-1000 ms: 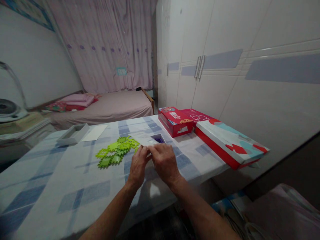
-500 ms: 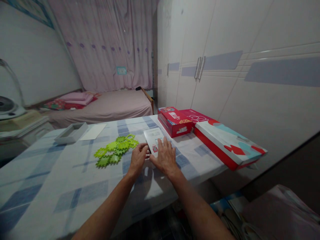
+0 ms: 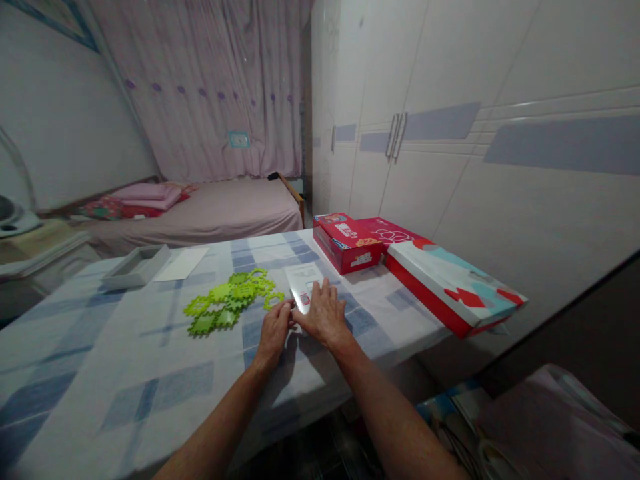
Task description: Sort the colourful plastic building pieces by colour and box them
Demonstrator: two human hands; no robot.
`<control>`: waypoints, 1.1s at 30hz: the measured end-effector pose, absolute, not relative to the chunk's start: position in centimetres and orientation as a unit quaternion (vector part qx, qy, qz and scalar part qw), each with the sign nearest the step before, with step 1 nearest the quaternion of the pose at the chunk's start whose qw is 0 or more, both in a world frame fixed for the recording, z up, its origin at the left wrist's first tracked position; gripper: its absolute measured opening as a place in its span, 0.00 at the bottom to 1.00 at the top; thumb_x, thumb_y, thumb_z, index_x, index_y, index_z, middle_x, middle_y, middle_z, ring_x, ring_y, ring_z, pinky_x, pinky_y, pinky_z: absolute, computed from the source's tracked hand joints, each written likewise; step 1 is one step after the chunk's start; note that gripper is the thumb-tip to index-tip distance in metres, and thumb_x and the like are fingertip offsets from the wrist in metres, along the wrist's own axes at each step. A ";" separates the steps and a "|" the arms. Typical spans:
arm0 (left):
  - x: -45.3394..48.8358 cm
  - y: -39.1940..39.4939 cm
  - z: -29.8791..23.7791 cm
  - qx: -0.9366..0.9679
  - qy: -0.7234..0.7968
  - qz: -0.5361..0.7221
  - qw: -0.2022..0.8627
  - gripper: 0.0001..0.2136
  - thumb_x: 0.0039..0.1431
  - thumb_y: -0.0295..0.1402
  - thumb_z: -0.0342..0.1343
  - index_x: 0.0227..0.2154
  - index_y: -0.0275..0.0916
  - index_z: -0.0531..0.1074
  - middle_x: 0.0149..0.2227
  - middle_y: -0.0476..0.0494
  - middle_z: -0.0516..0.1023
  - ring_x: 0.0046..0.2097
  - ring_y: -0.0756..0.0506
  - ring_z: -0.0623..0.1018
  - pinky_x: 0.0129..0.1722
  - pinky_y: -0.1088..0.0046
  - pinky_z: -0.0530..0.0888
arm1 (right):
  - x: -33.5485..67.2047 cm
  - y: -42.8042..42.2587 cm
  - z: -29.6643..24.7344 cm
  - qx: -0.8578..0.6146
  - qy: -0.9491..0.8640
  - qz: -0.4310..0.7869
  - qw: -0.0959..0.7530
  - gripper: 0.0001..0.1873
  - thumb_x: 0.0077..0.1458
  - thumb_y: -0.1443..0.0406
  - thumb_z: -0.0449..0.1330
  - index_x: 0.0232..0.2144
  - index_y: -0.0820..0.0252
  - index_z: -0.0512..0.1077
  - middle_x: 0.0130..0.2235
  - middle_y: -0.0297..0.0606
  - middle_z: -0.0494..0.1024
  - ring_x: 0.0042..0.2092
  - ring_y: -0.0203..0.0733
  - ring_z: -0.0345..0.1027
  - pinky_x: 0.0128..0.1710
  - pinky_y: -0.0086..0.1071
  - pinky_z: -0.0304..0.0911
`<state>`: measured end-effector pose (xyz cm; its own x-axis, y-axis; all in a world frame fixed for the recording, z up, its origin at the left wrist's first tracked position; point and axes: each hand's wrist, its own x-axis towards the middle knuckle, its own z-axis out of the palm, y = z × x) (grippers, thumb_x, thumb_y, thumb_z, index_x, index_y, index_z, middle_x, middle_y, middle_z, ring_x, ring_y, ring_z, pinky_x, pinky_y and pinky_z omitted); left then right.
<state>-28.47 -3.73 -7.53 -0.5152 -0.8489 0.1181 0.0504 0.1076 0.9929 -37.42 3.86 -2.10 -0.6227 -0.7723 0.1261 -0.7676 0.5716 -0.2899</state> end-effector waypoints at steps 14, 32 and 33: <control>-28.0 -3.7 -8.4 0.313 -0.706 -0.523 0.361 0.20 0.62 0.44 0.43 0.45 0.34 0.71 0.40 0.37 0.71 0.39 0.44 0.75 0.38 0.65 0.75 | -43.9 10.6 0.6 -0.401 0.905 -0.111 -0.087 0.38 0.50 0.57 0.56 0.61 0.65 0.57 0.65 0.53 0.55 0.59 0.59 0.58 0.51 0.49 0.59; -26.0 -4.0 -6.9 0.294 -0.737 -0.484 0.368 0.12 0.59 0.34 0.48 0.40 0.38 0.73 0.45 0.39 0.74 0.43 0.46 0.76 0.38 0.69 0.76 | -53.1 15.4 -3.0 -0.414 0.872 -0.079 -0.249 0.30 0.59 0.52 0.47 0.55 0.66 0.65 0.61 0.54 0.62 0.62 0.61 0.54 0.54 0.55 0.57; -25.1 -4.8 -6.3 0.287 -0.744 -0.469 0.380 0.11 0.58 0.34 0.49 0.39 0.39 0.74 0.45 0.40 0.74 0.44 0.46 0.76 0.39 0.70 0.75 | -52.3 15.2 -3.1 -0.424 0.851 -0.109 -0.291 0.28 0.61 0.53 0.45 0.54 0.65 0.66 0.61 0.53 0.63 0.62 0.61 0.54 0.55 0.55 0.56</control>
